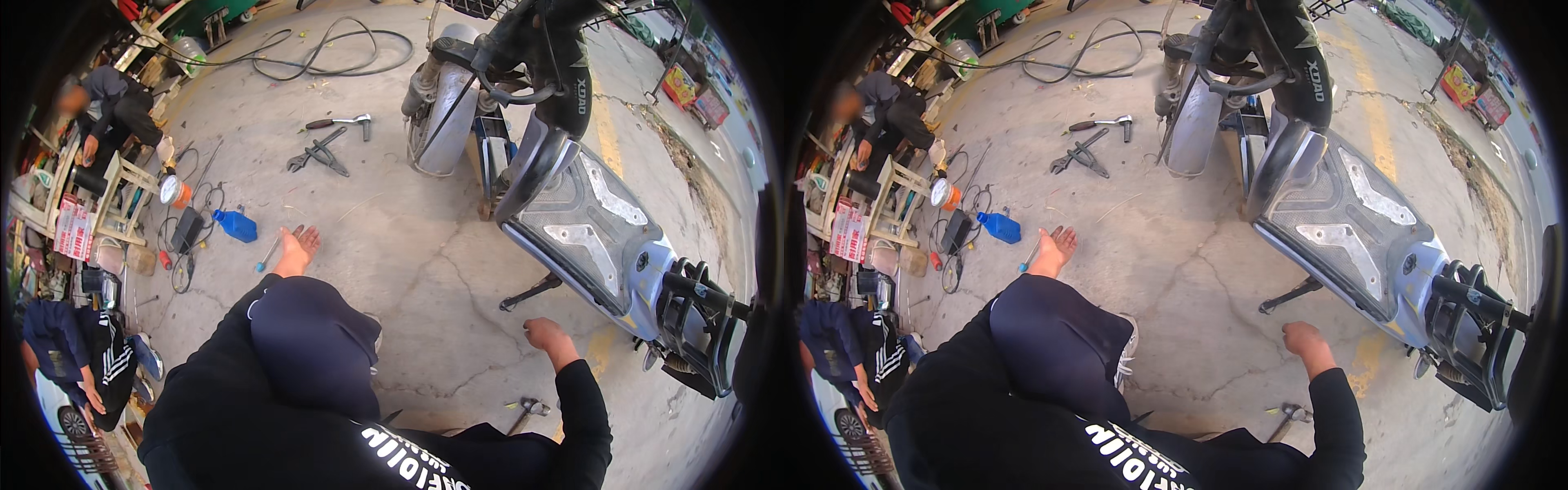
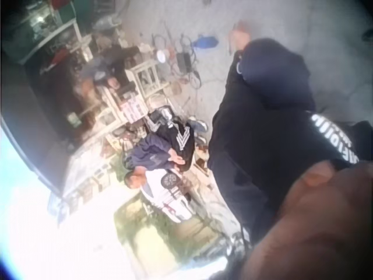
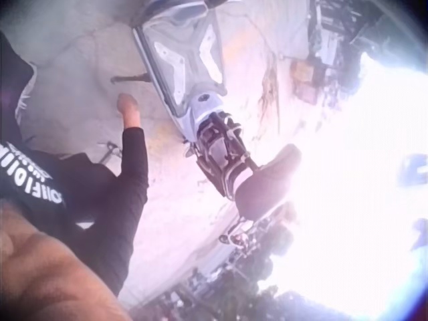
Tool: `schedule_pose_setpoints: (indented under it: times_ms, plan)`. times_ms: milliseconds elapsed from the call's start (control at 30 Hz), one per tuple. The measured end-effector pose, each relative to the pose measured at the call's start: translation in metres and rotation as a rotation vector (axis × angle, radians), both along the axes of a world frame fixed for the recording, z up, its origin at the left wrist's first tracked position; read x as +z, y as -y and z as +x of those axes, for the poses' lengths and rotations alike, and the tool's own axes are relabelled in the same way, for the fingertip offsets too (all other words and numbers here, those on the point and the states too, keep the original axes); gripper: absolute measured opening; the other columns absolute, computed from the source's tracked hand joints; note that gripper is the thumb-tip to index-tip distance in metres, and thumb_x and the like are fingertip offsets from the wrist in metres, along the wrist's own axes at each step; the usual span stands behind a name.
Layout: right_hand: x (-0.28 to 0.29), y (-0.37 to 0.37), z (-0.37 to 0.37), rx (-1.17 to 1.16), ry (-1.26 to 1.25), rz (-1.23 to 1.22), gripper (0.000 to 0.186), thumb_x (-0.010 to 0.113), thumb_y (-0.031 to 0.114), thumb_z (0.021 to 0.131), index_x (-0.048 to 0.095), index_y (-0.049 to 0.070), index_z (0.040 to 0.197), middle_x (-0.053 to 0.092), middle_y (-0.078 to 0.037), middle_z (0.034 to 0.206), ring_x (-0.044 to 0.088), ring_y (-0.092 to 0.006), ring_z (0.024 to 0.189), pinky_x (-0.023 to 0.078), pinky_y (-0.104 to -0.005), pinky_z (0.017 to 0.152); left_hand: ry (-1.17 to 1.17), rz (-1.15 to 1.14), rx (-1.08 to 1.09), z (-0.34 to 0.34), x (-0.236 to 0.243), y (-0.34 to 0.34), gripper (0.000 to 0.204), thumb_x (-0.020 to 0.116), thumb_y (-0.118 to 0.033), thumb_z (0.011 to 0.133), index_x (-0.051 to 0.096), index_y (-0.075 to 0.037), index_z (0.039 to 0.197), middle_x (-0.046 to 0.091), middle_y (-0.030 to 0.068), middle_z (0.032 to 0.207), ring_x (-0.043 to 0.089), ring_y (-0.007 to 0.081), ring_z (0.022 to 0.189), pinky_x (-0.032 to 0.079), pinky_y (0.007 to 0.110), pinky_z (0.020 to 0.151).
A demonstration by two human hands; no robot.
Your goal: The person works on the front wheel area of a silver scooter, using a wrench to tighten or adjust components near the brake assembly. The person then moves to the rear of the scooter and uses a hammer to tap a part near the seat.
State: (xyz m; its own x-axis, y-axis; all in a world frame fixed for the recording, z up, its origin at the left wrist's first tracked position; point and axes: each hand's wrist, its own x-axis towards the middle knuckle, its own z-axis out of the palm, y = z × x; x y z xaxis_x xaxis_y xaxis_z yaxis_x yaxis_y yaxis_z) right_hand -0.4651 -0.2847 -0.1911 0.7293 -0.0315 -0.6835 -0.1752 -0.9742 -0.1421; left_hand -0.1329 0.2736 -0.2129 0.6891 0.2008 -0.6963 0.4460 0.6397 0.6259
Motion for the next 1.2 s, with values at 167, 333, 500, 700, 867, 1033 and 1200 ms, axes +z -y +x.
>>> schedule_pose_setpoints:
  times_ms: [167, 333, 500, 700, 867, 1033, 1200]
  plan:
    - [-0.002, -0.013, 0.008, 0.035, -0.001, 0.012, 0.026, 0.055, 0.020, 0.087, 0.069, 0.008, 0.105, 0.069, -0.018, 0.107, 0.064, -0.0373, 0.104, 0.052, -0.0478, 0.089, 0.006, 0.223, -0.791, -0.001, -0.004, 0.043, 0.065, 0.038, -0.054, 0.102, 0.046, -0.002, 0.140, 0.061, 0.0185, 0.124, 0.060, 0.0291, 0.102, 0.049, 0.043, 0.091]
    - [-0.006, -0.009, -0.008, 0.018, -0.009, 0.027, 0.026, 0.054, 0.018, 0.087, 0.069, 0.008, 0.106, 0.069, -0.017, 0.108, 0.064, -0.0369, 0.106, 0.052, -0.0468, 0.089, 0.507, 0.880, -1.971, -0.037, 0.061, 0.163, 0.046, 0.054, -0.040, 0.099, 0.059, -0.004, 0.128, 0.069, 0.0108, 0.109, 0.066, 0.0289, 0.096, 0.051, 0.042, 0.086]
    - [-0.001, -0.007, -0.007, 0.033, 0.043, 0.061, 0.037, 0.054, 0.008, 0.086, 0.065, 0.010, 0.121, 0.066, -0.018, 0.119, 0.061, -0.0368, 0.112, 0.050, -0.0455, 0.094, 1.015, 1.023, -2.513, -0.055, 0.100, 0.217, 0.047, 0.060, -0.039, 0.094, 0.060, -0.006, 0.128, 0.067, 0.0152, 0.119, 0.063, 0.0350, 0.108, 0.050, 0.044, 0.091]
    - [0.043, -0.008, 0.002, 0.141, -0.125, -0.150, 0.040, 0.068, 0.028, 0.086, 0.065, 0.011, 0.122, 0.064, -0.015, 0.125, 0.061, -0.0341, 0.115, 0.050, -0.0434, 0.096, 1.013, 1.356, -2.830, -0.066, 0.129, 0.252, 0.048, 0.060, -0.042, 0.093, 0.061, -0.011, 0.130, 0.067, 0.0161, 0.119, 0.062, 0.0357, 0.112, 0.049, 0.047, 0.094]
    - [0.131, 0.014, 0.029, -0.065, -0.020, 0.239, 0.054, 0.069, 0.042, 0.087, 0.060, 0.011, 0.131, 0.065, -0.016, 0.124, 0.062, -0.0330, 0.113, 0.050, -0.0414, 0.095, 1.353, 1.620, -2.968, -0.080, 0.160, 0.327, 0.041, 0.065, -0.042, 0.089, 0.069, -0.012, 0.117, 0.071, 0.0118, 0.109, 0.065, 0.0339, 0.106, 0.050, 0.049, 0.090]
    - [0.294, 0.004, 0.064, -0.161, 0.149, 0.390, 0.049, 0.064, 0.036, 0.093, 0.058, 0.009, 0.133, 0.068, -0.014, 0.114, 0.067, -0.0274, 0.099, 0.053, -0.0357, 0.088, 1.756, 1.932, -2.869, -0.116, 0.173, 0.391, 0.033, 0.069, -0.037, 0.086, 0.074, -0.012, 0.107, 0.073, 0.0073, 0.103, 0.068, 0.0302, 0.101, 0.052, 0.048, 0.085]
    - [0.348, 0.007, 0.063, -0.572, 0.755, 1.102, 0.052, 0.048, 0.034, 0.104, 0.044, -0.001, 0.142, 0.064, -0.016, 0.112, 0.066, -0.0236, 0.099, 0.057, -0.0328, 0.080, 1.646, 1.242, -2.861, -0.164, 0.186, 0.420, 0.044, 0.063, -0.039, 0.091, 0.066, -0.006, 0.121, 0.069, 0.0132, 0.115, 0.065, 0.0331, 0.107, 0.051, 0.047, 0.090]
